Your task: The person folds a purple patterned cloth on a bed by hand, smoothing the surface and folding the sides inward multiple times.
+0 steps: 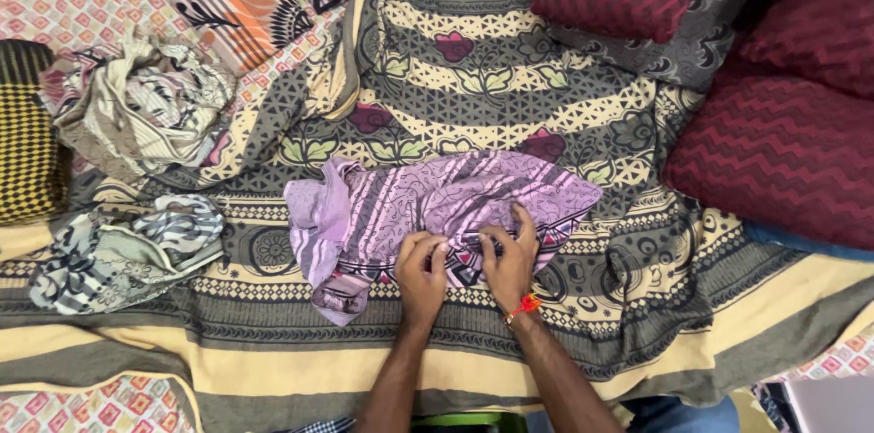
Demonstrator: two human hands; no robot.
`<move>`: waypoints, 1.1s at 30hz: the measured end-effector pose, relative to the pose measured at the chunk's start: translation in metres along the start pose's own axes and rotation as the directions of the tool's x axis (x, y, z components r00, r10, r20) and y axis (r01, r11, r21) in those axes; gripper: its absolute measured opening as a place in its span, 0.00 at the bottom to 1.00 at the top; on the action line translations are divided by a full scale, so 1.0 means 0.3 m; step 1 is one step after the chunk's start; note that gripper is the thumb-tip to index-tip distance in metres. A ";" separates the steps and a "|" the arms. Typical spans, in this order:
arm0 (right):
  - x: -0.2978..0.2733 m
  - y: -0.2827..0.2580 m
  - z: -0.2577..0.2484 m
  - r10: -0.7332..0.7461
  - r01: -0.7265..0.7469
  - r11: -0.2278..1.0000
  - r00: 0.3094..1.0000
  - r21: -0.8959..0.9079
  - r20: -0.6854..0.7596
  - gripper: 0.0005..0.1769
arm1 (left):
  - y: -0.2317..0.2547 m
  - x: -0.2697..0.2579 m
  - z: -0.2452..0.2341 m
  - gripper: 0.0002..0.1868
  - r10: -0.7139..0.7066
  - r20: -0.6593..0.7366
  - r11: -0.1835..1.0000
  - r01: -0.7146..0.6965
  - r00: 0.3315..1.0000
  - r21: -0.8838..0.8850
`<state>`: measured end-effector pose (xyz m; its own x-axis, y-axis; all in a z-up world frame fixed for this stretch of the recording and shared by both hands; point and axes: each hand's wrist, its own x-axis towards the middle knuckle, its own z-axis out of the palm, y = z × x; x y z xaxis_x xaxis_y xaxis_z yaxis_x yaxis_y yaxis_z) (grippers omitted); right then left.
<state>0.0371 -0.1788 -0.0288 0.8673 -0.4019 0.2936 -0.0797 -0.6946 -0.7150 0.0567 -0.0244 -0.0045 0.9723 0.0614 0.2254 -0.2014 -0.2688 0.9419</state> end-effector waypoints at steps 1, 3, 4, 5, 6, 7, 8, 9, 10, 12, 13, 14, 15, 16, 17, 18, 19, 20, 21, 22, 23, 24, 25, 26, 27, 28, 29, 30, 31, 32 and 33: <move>-0.002 -0.004 0.002 -0.002 0.002 1.000 1.000 0.005 0.002 0.07 | -0.001 0.002 0.001 0.06 0.001 -0.004 1.000 -0.001 1.000 0.004; -0.014 0.006 0.006 -0.058 0.053 0.995 0.997 -0.084 -0.055 0.07 | -0.006 0.010 0.004 0.05 0.105 -0.009 0.994 -0.104 0.994 0.043; -0.017 0.018 0.016 -0.058 0.054 0.995 0.997 -0.080 -0.054 0.07 | -0.011 0.014 0.000 0.05 0.105 -0.010 0.993 -0.105 0.994 0.046; -0.018 0.034 0.027 -0.135 0.131 0.987 0.990 0.092 0.036 0.07 | -0.017 0.022 -0.001 0.05 0.147 0.057 0.989 -0.146 0.988 -0.010; -0.021 0.047 0.035 -0.223 0.188 0.946 0.969 0.264 0.109 0.07 | -0.022 0.028 -0.002 0.06 0.191 0.123 0.981 -0.183 0.974 -0.071; -0.021 0.055 0.040 -0.222 0.187 0.946 0.969 0.266 0.108 0.07 | -0.027 0.032 -0.003 0.06 0.191 0.124 0.980 -0.184 0.974 -0.070; -0.015 0.059 0.040 -0.207 0.147 0.927 0.968 0.345 0.143 0.06 | -0.033 0.036 -0.005 0.05 0.127 0.178 0.985 -0.102 0.976 -0.142; -0.006 0.057 0.036 -0.195 0.104 0.901 0.964 0.421 0.179 0.06 | -0.038 0.039 -0.005 0.04 0.066 0.236 0.978 -0.016 0.970 -0.208; 0.003 0.046 0.032 -0.193 0.103 0.901 0.965 0.421 0.178 0.06 | -0.042 0.040 -0.004 0.04 0.066 0.238 0.978 -0.016 0.969 -0.208; 0.021 0.011 0.034 0.018 -0.139 0.929 0.943 0.344 0.332 0.20 | -0.049 0.041 -0.002 0.05 -0.048 0.246 0.972 0.102 0.968 -0.211; 0.032 -0.003 0.033 0.019 -0.139 0.928 0.944 0.344 0.330 0.20 | -0.051 0.043 0.000 0.05 -0.047 0.247 0.972 0.101 0.968 -0.211; 0.040 -0.015 0.033 0.132 -0.231 0.948 0.912 0.220 0.388 0.22 | -0.054 0.042 0.001 0.05 -0.020 0.214 0.980 0.062 0.977 -0.189; 0.046 -0.025 0.035 0.248 -0.314 0.945 0.868 0.089 0.430 0.23 | -0.058 0.042 0.001 0.04 0.008 0.181 0.986 0.022 0.983 -0.167; 0.049 -0.031 0.035 0.249 -0.315 0.945 0.867 0.087 0.432 0.23 | -0.061 0.039 0.003 0.04 0.006 0.180 0.986 0.025 0.984 -0.167; 0.049 -0.036 0.036 0.185 -0.251 0.961 0.896 0.117 0.403 0.25 | -0.064 0.037 0.005 0.04 0.015 0.188 0.982 0.021 0.982 -0.186; 0.051 -0.040 0.042 0.118 -0.184 0.972 0.920 0.146 0.373 0.27 | -0.067 0.038 0.005 0.04 0.026 0.193 0.979 0.015 0.981 -0.205; 0.058 -0.043 0.053 0.116 -0.183 0.972 0.920 0.146 0.375 0.27 | -0.071 0.039 0.006 0.04 0.025 0.191 0.979 0.015 0.981 -0.204; 0.062 -0.045 0.067 0.038 -0.073 0.992 0.949 0.103 0.313 0.25 | -0.075 0.040 0.006 0.04 -0.024 0.211 0.982 0.063 0.977 -0.179; 0.064 -0.046 0.077 -0.047 0.035 0.998 0.966 0.052 0.255 0.24 | -0.078 0.039 0.007 0.04 -0.073 0.230 0.982 0.110 0.970 -0.153; 0.069 -0.044 0.085 -0.046 0.034 0.998 0.966 0.053 0.255 0.24 | -0.080 0.040 0.008 0.04 -0.073 0.231 0.982 0.110 0.970 -0.152; 0.077 -0.040 0.092 0.030 -0.044 0.998 0.954 0.041 0.299 0.24 | -0.082 0.040 0.010 0.04 -0.117 0.227 0.974 0.156 0.967 -0.164; 0.081 -0.033 0.099 0.104 -0.120 0.992 0.933 0.025 0.343 0.23 | -0.084 0.040 0.014 0.04 -0.160 0.222 0.964 0.201 0.962 -0.176; 0.077 -0.025 0.110 0.104 -0.120 0.993 0.933 0.025 0.344 0.23 | -0.086 0.039 0.013 0.04 -0.160 0.221 0.964 0.201 0.962 -0.177; 0.072 -0.012 0.122 0.038 -0.044 0.999 0.949 0.014 0.312 0.24 | -0.089 0.038 0.015 0.04 -0.093 0.184 0.983 0.120 0.978 -0.139; 0.064 0.005 0.135 -0.030 0.032 1.000 0.959 -0.001 0.281 0.25 | -0.090 0.036 0.017 0.04 -0.024 0.149 0.994 0.038 0.989 -0.098; 0.053 0.023 0.150 -0.030 0.031 1.000 0.960 -0.001 0.280 0.25 | -0.091 0.035 0.020 0.04 -0.023 0.150 0.994 0.038 0.988 -0.098; 0.039 0.041 0.161 0.040 -0.079 0.983 0.972 0.163 0.231 0.21 | -0.091 0.032 0.025 0.05 -0.007 0.117 0.994 0.020 0.993 -0.111; 0.030 0.058 0.174 0.114 -0.175 0.928 0.974 0.329 0.197 0.17 | -0.092 0.032 0.026 0.05 0.010 0.079 0.993 0.000 0.997 -0.119; 0.027 0.076 0.179 0.111 -0.173 0.927 0.974 0.332 0.199 0.17 | -0.093 0.033 0.029 0.05 0.011 0.075 0.993 -0.002 0.997 -0.117; 0.020 0.096 0.172 0.152 -0.249 0.810 0.964 0.531 0.219 0.15 | -0.094 0.028 0.033 0.06 -0.116 0.066 0.981 0.125 0.991 -0.150; 0.016 0.108 0.167 0.188 -0.310 0.645 0.950 0.698 0.248 0.14 | -0.095 0.024 0.032 0.07 -0.241 0.062 0.951 0.248 0.969 -0.183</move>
<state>0.0633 -0.1732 -0.0823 0.9311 -0.3645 -0.0129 0.0227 0.0932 -0.9954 0.0705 -0.0256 -0.0322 0.9976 0.0651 -0.0240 0.0282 -0.0645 0.9975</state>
